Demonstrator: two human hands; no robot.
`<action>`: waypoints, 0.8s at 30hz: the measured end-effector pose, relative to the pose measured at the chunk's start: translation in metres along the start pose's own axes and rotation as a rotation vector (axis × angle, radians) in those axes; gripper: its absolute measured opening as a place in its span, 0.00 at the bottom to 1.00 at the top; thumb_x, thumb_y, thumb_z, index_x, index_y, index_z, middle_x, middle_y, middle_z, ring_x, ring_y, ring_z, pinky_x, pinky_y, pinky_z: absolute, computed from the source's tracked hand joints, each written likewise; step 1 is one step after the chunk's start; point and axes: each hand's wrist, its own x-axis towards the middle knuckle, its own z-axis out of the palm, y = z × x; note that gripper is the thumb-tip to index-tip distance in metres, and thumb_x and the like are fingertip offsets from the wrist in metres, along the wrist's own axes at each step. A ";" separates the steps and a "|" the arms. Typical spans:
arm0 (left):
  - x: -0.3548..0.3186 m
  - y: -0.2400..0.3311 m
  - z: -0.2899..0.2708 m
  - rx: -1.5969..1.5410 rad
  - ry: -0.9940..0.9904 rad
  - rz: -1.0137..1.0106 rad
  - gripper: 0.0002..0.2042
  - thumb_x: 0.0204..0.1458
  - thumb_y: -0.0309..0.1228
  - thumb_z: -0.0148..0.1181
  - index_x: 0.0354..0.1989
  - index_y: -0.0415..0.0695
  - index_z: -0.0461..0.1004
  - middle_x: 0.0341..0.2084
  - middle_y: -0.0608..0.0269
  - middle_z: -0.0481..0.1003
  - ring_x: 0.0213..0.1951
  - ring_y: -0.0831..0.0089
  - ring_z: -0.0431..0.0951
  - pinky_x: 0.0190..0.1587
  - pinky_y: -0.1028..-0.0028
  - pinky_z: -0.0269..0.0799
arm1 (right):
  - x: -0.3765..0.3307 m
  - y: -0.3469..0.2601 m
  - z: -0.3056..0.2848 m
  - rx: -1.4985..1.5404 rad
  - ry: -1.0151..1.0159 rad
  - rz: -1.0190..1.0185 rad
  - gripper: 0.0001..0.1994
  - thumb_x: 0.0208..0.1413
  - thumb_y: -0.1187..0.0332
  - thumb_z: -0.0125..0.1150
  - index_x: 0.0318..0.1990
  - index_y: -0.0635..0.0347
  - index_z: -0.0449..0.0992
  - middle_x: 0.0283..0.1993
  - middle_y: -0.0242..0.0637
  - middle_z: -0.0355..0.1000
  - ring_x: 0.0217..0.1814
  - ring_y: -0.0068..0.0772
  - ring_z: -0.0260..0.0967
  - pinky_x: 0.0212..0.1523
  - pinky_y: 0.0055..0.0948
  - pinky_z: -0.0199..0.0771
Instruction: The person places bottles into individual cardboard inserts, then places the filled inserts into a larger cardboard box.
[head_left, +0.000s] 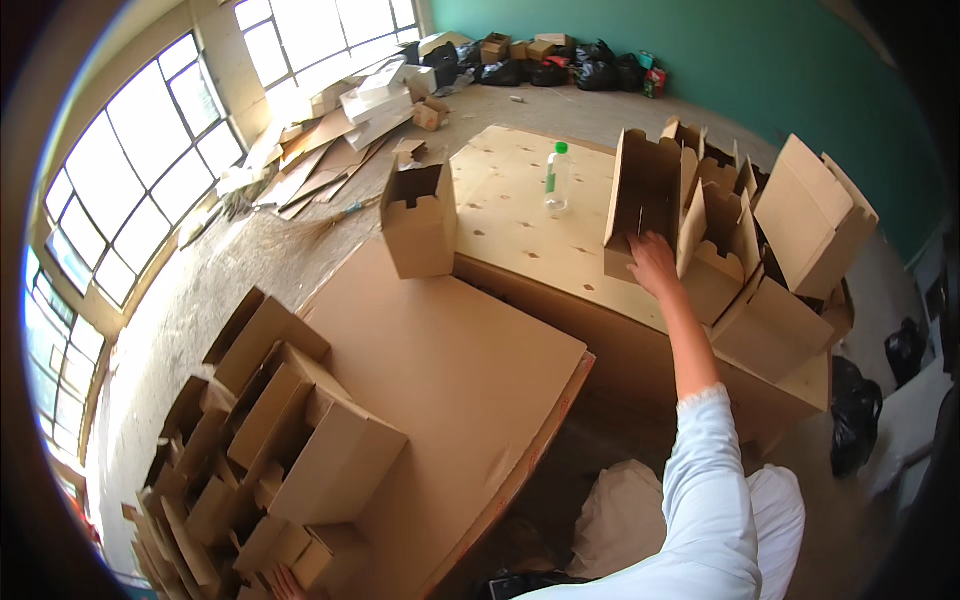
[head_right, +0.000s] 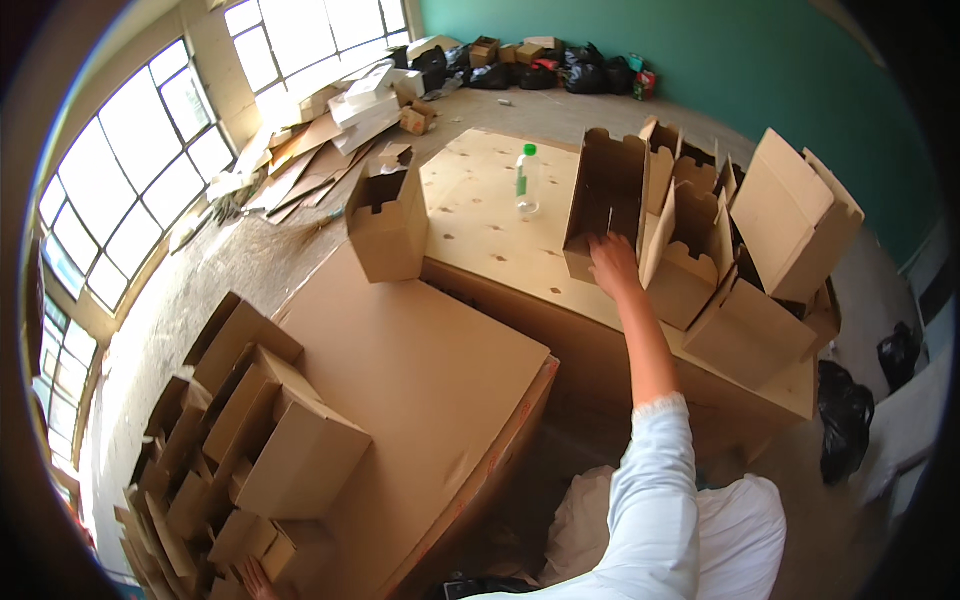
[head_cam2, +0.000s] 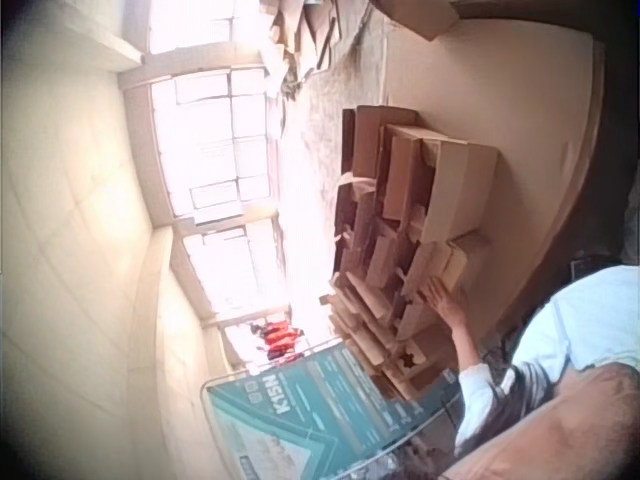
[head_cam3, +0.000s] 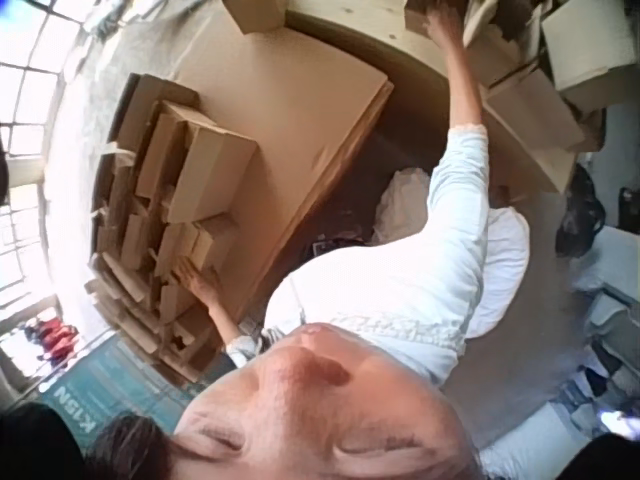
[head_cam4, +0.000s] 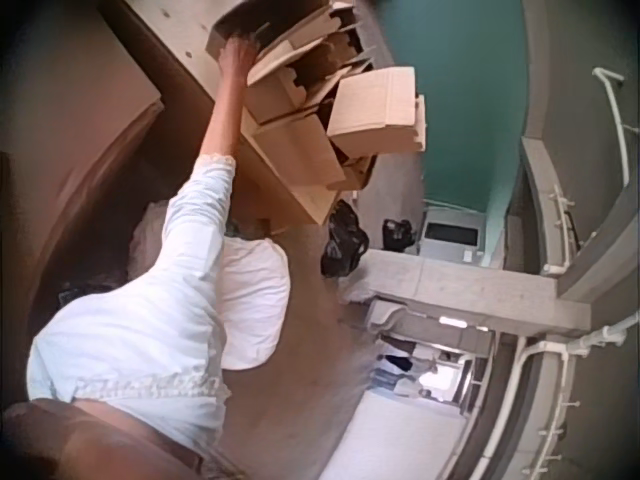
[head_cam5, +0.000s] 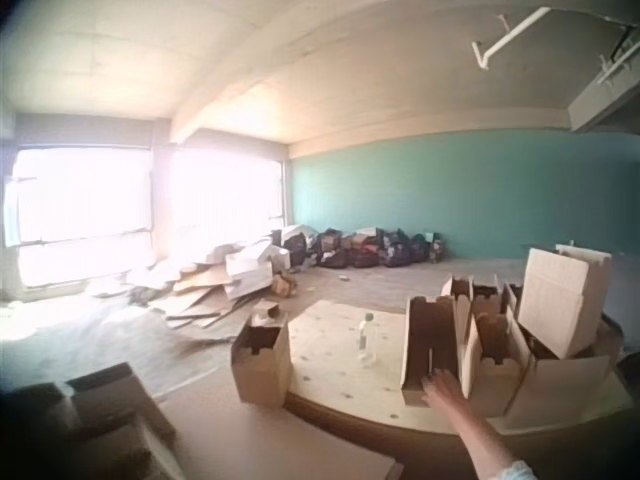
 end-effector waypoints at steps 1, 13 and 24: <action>-0.002 -0.003 0.002 -0.001 -0.010 -0.021 0.37 0.46 0.42 0.61 0.63 0.37 0.55 0.62 0.41 0.55 0.64 0.41 0.50 0.63 0.48 0.48 | -0.011 -0.014 -0.016 0.027 0.092 -0.053 0.27 0.37 0.70 0.69 0.49 0.62 0.70 0.37 0.42 0.72 0.49 0.43 0.65 0.52 0.37 0.64; -0.026 -0.030 0.016 -0.186 -0.012 -0.110 0.47 0.32 0.24 0.69 0.65 0.43 0.50 0.65 0.52 0.50 0.67 0.55 0.47 0.67 0.57 0.42 | -0.234 -0.186 -0.246 0.183 -0.185 -0.621 0.33 0.38 0.82 0.55 0.60 0.62 0.62 0.38 0.43 0.67 0.50 0.46 0.64 0.61 0.41 0.60; -0.119 0.015 -0.155 -0.570 -0.047 0.608 0.43 0.31 0.38 0.70 0.62 0.47 0.58 0.64 0.55 0.54 0.67 0.59 0.50 0.67 0.50 0.36 | -0.371 -0.305 -0.356 0.104 -0.510 -1.328 0.24 0.44 0.71 0.53 0.54 0.55 0.68 0.34 0.31 0.67 0.51 0.35 0.67 0.58 0.32 0.65</action>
